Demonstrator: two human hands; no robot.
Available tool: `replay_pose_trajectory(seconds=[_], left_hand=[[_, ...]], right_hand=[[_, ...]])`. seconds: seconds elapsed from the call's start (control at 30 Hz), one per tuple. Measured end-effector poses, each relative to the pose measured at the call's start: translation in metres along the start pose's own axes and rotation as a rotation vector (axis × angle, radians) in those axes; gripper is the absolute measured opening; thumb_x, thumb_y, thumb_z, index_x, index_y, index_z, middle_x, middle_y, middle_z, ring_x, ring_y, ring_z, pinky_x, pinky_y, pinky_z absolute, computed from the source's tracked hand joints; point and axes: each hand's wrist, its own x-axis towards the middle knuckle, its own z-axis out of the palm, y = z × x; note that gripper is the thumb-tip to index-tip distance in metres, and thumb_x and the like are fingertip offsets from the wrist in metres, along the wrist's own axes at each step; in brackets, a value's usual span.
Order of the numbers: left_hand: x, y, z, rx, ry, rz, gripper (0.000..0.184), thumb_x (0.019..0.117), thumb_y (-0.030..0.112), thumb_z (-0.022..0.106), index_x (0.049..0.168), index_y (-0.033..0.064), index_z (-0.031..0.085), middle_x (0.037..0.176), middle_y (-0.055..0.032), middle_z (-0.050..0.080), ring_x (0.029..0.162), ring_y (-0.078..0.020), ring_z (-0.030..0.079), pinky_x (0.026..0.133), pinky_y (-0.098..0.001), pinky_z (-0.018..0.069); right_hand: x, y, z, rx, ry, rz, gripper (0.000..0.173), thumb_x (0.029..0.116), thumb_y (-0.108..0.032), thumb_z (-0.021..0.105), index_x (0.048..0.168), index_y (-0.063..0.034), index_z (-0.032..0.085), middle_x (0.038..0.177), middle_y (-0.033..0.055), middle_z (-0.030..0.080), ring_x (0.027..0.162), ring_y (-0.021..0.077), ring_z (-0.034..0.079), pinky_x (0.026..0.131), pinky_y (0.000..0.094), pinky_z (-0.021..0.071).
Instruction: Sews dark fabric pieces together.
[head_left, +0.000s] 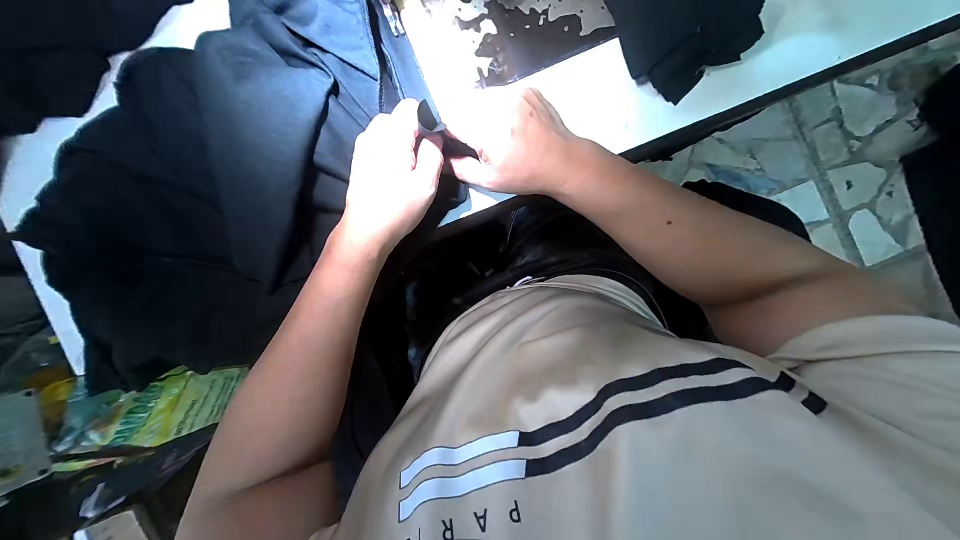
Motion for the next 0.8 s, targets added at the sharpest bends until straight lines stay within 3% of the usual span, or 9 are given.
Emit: replay_pose_trajectory(seconds=[0.07,0.13,0.27,0.37,0.47,0.67,0.8], left_hand=[[0.0,-0.002,0.0,0.001,0.003,0.012,0.025,0.1021,0.012,0.045,0.103,-0.0026,0.065,0.088,-0.0149,0.065,0.088,-0.0204,0.062,0.08,-0.0357,0.0463],[0.0,-0.003,0.001,0.002,0.007,0.008,0.025,0.1018,0.012,0.045,0.103,-0.0022,0.065,0.088,-0.0147,0.065,0.087,-0.0203,0.063,0.079,-0.0356,0.0467],[-0.002,-0.002,0.002,-0.005,0.024,-0.016,0.024,0.1023,0.011,0.044,0.107,-0.0027,0.063,0.09,-0.0154,0.065,0.087,-0.0195,0.063,0.079,-0.0345,0.0474],[-0.002,-0.003,0.003,-0.022,0.037,-0.042,0.025,0.1038,0.014,0.044,0.109,-0.002,0.063,0.089,-0.0132,0.065,0.085,-0.0164,0.063,0.077,-0.0331,0.048],[-0.001,-0.003,0.003,-0.04,0.045,-0.075,0.025,0.1045,0.014,0.044,0.11,-0.001,0.063,0.088,-0.0101,0.065,0.081,-0.0111,0.061,0.074,-0.0289,0.0473],[-0.002,-0.003,0.003,-0.058,0.072,-0.074,0.023,0.1049,0.015,0.046,0.109,-0.0002,0.062,0.085,-0.0073,0.063,0.076,-0.0055,0.058,0.07,-0.0239,0.0453],[-0.003,-0.004,0.003,-0.053,0.078,-0.057,0.023,0.1046,0.014,0.045,0.109,-0.0008,0.062,0.086,-0.0081,0.063,0.076,-0.0059,0.058,0.071,-0.0234,0.0447]], right_hand=[[0.0,-0.001,0.003,0.008,0.025,0.006,0.027,0.0952,-0.023,0.059,0.093,0.0011,0.07,0.085,0.019,0.069,0.081,0.0362,0.07,0.064,0.0496,0.0513],[-0.002,0.0,0.005,-0.007,0.048,0.007,0.027,0.0963,-0.024,0.056,0.087,-0.001,0.068,0.076,0.0165,0.066,0.072,0.0341,0.069,0.058,0.0481,0.0486],[-0.011,0.01,0.004,-0.051,0.054,0.072,0.037,0.1017,-0.03,0.052,0.08,-0.0048,0.069,0.073,0.0141,0.066,0.069,0.0304,0.067,0.058,0.0461,0.0469],[-0.013,0.022,-0.005,-0.078,0.004,0.137,0.032,0.1018,-0.026,0.052,0.097,-0.003,0.073,0.091,0.0165,0.071,0.084,0.0319,0.071,0.069,0.0473,0.0539],[-0.007,0.03,-0.021,-0.085,-0.091,0.271,0.032,0.1003,-0.025,0.054,0.105,0.0031,0.069,0.103,0.0221,0.069,0.095,0.0376,0.069,0.079,0.0534,0.0529],[-0.009,0.016,-0.013,0.039,-0.069,0.082,0.034,0.0997,-0.03,0.056,0.092,-0.0008,0.071,0.086,0.0162,0.069,0.08,0.0308,0.069,0.067,0.0481,0.0516],[-0.001,0.003,-0.008,0.022,-0.112,0.097,0.038,0.1007,-0.032,0.051,0.088,0.0,0.067,0.084,0.0175,0.066,0.079,0.0325,0.068,0.066,0.0488,0.0483]])
